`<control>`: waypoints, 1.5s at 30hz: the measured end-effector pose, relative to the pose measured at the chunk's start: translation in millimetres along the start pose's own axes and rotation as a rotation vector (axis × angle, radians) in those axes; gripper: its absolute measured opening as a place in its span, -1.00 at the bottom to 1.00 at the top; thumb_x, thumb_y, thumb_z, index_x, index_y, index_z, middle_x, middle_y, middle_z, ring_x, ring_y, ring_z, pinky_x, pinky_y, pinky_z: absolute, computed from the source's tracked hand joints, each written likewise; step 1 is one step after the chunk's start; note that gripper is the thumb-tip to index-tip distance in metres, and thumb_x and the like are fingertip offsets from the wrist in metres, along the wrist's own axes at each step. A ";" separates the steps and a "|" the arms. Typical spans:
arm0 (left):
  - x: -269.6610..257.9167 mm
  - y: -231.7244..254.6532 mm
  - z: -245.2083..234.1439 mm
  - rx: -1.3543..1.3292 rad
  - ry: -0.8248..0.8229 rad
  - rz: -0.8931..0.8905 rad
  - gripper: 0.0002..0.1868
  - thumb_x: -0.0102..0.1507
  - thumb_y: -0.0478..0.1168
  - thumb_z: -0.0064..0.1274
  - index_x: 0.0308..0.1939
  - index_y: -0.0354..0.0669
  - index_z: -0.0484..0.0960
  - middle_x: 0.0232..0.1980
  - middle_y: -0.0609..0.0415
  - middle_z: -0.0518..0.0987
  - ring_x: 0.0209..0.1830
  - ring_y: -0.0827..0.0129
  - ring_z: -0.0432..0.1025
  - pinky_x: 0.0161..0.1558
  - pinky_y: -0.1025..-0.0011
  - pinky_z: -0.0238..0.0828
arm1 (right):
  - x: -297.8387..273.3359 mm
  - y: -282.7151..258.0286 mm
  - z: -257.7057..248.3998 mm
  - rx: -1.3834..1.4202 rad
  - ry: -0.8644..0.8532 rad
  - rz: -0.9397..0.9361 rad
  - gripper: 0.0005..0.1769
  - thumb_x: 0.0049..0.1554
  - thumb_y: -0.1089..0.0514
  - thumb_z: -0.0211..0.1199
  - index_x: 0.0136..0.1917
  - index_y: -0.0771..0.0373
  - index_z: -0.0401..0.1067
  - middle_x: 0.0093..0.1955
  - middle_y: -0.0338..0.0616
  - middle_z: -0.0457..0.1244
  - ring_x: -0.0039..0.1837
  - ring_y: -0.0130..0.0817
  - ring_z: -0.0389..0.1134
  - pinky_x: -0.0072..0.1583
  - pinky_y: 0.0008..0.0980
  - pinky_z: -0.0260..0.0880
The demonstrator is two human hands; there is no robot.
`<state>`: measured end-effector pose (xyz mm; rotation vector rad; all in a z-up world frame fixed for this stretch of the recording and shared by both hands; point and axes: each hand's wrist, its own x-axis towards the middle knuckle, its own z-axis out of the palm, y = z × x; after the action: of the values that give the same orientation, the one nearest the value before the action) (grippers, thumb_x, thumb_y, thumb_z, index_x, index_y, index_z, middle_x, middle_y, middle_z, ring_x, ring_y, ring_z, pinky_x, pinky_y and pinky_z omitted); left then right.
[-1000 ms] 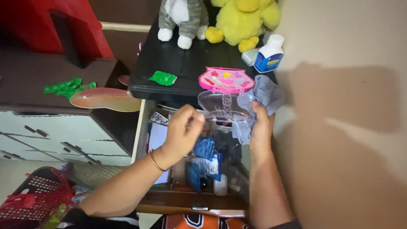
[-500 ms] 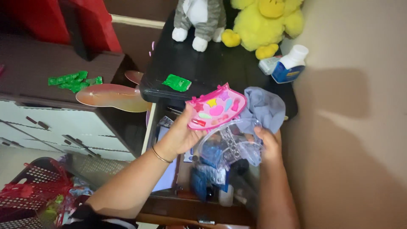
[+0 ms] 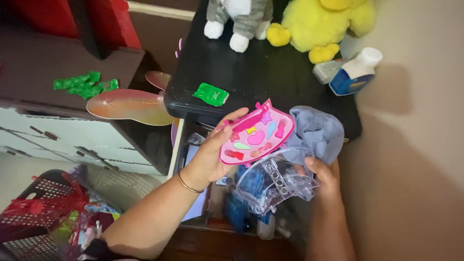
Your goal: The person picks up a blue plastic bag, a pink toy purse, and a white bottle from a black surface and places them into an open drawer. The person then wipes the black surface with a grey cloth and closes the drawer.
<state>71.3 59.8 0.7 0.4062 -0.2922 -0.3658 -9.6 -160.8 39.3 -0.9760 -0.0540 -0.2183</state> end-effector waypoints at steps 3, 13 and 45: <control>-3.8 8.7 19.2 -0.042 -0.018 -0.061 -0.19 0.22 -0.22 0.20 0.52 -0.24 0.23 0.36 -0.35 0.46 0.15 -0.12 0.52 -0.07 0.05 0.70 | -0.5 -2.3 -6.7 0.019 -0.033 0.102 -0.77 0.20 0.09 0.12 0.02 0.29 0.33 -0.38 -0.09 0.10 -0.35 -0.39 0.17 -0.40 -0.53 0.19; -4.5 0.4 15.4 -0.045 -0.023 -0.002 -0.21 0.17 -0.45 0.07 0.51 -0.33 0.24 0.31 -0.39 0.49 0.21 -0.17 0.48 0.09 -0.06 0.58 | 4.5 -12.3 -4.6 -0.100 -0.191 0.147 -0.74 0.22 0.04 0.18 -0.06 0.31 0.37 -0.40 -0.15 0.07 -0.36 -0.39 0.17 -0.41 -0.53 0.26; -5.9 7.9 23.2 0.030 0.040 0.064 -0.22 0.36 0.27 -0.10 0.43 -0.27 0.38 0.28 -0.39 0.51 0.26 -0.21 0.45 0.23 -0.21 0.44 | 10.6 -15.7 33.6 -0.625 0.008 0.495 -0.81 -0.11 0.56 0.44 -0.18 0.72 0.54 -0.20 0.40 0.44 -0.18 0.14 0.53 -0.05 -0.05 0.60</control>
<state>60.3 61.3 23.3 0.4319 -0.2709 -0.2907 -0.8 -143.2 72.5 -1.5729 0.2770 0.2353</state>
